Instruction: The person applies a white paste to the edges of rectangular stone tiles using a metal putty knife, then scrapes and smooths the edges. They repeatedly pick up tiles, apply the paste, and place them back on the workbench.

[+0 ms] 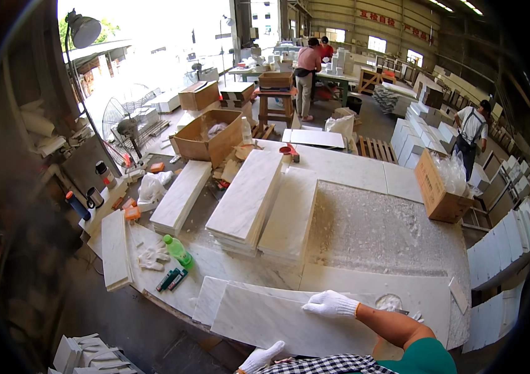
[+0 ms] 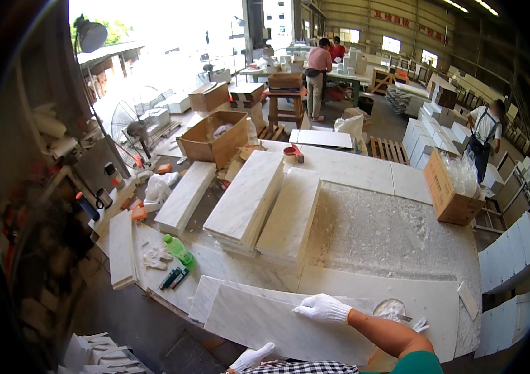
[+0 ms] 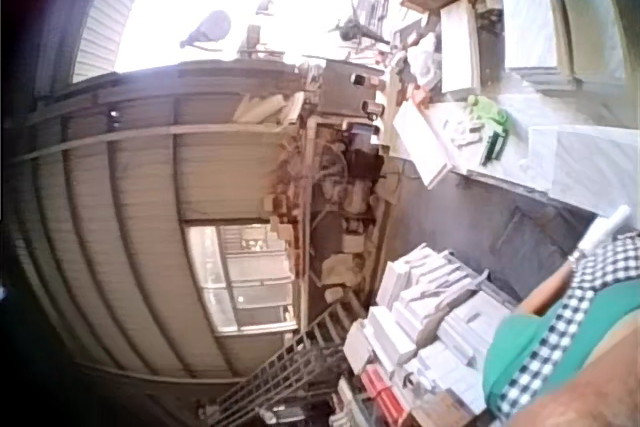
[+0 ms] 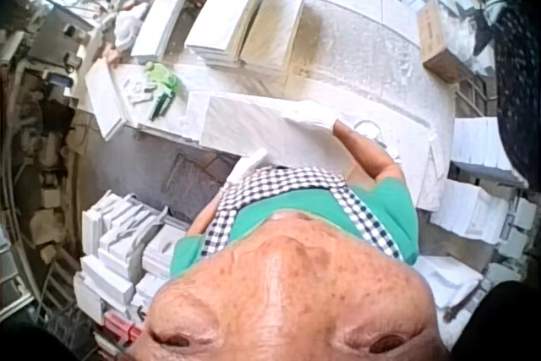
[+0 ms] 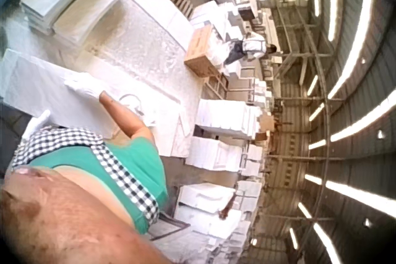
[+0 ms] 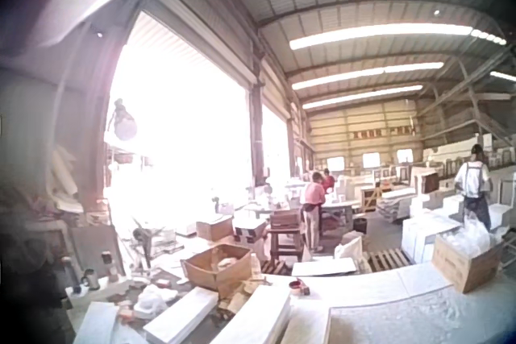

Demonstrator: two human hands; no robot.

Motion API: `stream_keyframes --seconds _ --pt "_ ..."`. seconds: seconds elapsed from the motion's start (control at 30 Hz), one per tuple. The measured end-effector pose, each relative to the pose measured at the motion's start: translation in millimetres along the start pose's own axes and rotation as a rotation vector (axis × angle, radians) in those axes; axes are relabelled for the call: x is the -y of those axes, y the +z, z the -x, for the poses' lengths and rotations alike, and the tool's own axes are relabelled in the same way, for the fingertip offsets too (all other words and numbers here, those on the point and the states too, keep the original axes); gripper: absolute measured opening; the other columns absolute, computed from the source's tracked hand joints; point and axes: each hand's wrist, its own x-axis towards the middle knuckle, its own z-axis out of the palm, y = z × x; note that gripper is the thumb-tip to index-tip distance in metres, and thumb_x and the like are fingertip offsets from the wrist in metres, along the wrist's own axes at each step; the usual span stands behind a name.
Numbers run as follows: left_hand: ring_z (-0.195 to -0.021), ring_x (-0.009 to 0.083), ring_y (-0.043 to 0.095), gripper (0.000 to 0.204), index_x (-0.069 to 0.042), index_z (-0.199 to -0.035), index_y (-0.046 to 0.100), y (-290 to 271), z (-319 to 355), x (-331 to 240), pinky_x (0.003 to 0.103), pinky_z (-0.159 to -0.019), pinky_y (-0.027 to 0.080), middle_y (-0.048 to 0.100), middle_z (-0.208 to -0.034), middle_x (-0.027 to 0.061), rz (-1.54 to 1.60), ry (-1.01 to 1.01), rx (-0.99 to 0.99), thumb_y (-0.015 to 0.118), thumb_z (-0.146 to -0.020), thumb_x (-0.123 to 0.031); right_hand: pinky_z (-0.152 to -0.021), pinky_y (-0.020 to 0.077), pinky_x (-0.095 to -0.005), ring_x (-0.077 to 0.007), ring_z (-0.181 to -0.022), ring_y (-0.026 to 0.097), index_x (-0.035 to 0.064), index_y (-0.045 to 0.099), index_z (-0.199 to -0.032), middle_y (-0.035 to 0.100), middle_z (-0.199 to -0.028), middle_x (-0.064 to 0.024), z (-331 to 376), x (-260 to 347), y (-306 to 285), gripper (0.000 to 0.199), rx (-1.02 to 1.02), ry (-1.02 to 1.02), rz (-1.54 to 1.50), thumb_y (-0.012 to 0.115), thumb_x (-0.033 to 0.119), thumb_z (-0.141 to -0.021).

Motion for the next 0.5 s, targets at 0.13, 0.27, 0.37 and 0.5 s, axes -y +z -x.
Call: stream_keyframes --seconds 0.13,0.27,0.37,0.5 --pt "-0.104 0.0152 0.062 0.052 0.009 -0.121 0.067 -13 -13 -43 0.03 -0.098 0.047 0.072 -0.118 0.0108 -0.49 0.058 0.204 0.064 -0.102 -0.041 -0.08 0.0539 -0.0358 -0.0198 -0.09 0.071 0.0013 0.076 -0.1 0.076 -0.088 -0.0127 -4 -2 -24 0.045 -0.067 0.186 -0.209 0.061 0.043 -0.102" --pt "-0.097 0.0147 0.067 0.047 0.009 -0.125 0.064 22 -23 -89 0.03 -0.093 0.051 0.075 -0.115 0.0126 -0.189 0.393 0.439 0.061 -0.105 -0.033 -0.075 0.0553 -0.0337 -0.015 -0.085 0.069 -0.0008 0.074 -0.101 0.074 -0.091 -0.0083 -2 -15 -46 0.043 -0.303 0.221 -0.798 0.061 0.04 -0.104" --pt "-0.099 0.021 0.07 0.045 0.006 -0.13 0.062 30 -32 -106 0.03 -0.095 0.051 0.075 -0.114 0.0163 -0.393 0.691 0.295 0.064 -0.103 -0.03 -0.073 0.0561 -0.0346 -0.0159 -0.081 0.069 -0.0029 0.072 -0.105 0.073 -0.095 -0.0094 -9 -25 -69 0.044 -0.483 0.235 -1.031 0.059 0.039 -0.106" --pt "-0.123 0.0414 0.058 0.055 -0.003 -0.134 0.059 25 -54 -109 0.061 -0.109 0.036 0.065 -0.13 0.0219 -1.2 0.994 -0.208 0.075 -0.091 -0.033 -0.074 0.0564 -0.0346 -0.0163 -0.082 0.068 -0.0049 0.071 -0.107 0.073 -0.098 -0.0104 -27 -52 -100 0.045 -0.658 0.283 -1.138 0.058 0.038 -0.106"
